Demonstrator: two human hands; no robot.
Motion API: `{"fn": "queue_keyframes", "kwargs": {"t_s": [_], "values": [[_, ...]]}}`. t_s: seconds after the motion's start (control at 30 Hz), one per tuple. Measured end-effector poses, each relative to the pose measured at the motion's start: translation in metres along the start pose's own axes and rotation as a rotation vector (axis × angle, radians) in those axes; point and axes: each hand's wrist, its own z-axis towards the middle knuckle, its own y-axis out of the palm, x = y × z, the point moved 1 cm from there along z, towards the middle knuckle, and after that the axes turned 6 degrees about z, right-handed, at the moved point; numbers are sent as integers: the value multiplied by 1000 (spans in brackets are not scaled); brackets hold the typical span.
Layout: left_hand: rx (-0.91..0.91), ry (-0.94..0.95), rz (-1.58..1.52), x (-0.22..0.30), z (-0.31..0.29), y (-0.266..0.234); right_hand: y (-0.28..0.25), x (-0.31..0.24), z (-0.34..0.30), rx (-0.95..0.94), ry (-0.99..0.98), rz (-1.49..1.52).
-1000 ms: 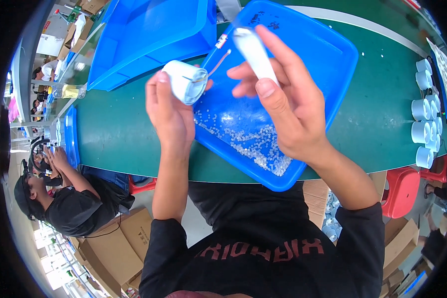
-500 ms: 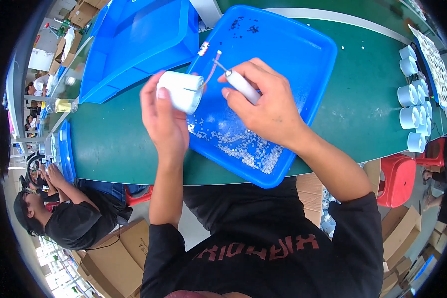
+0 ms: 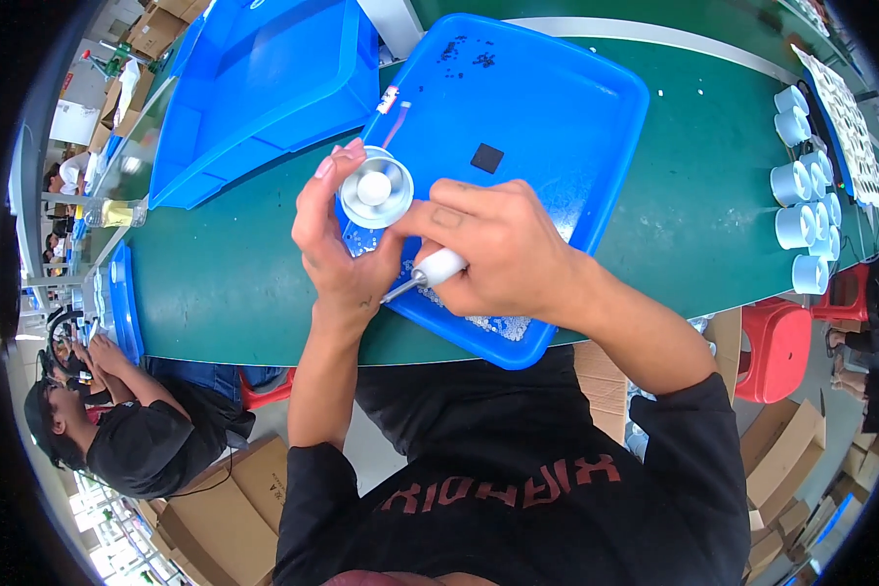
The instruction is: The person assembles cooling fans into plastic housings, then applies sealant to the components using an applicator pen.
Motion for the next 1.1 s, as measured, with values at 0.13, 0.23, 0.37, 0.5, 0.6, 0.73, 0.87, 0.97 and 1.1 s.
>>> {"fn": "queue_keyframes", "kwargs": {"t_s": [0.13,0.23,0.37,0.5,0.6,0.73,0.87,0.97,1.1], "values": [[-122,-82,45,8,6,-4,1,5,1,31,107,72],[-27,-23,-25,3,0,-1,4,2,1,11,125,94],[-37,-53,-22,1,-1,0,-3,3,2,-28,50,275],[-27,-44,-12,0,-1,0,3,3,2,42,172,28],[-17,-24,-10,2,0,-3,-3,1,3,4,36,308],[-112,-97,28,6,2,-3,0,6,1,21,97,148],[-22,-99,-57,0,-7,1,5,1,-1,-13,194,-42],[-37,-111,-67,2,-3,2,-5,3,2,25,78,261],[-61,-65,-24,-1,-4,4,-3,10,-2,-88,104,179]]}}
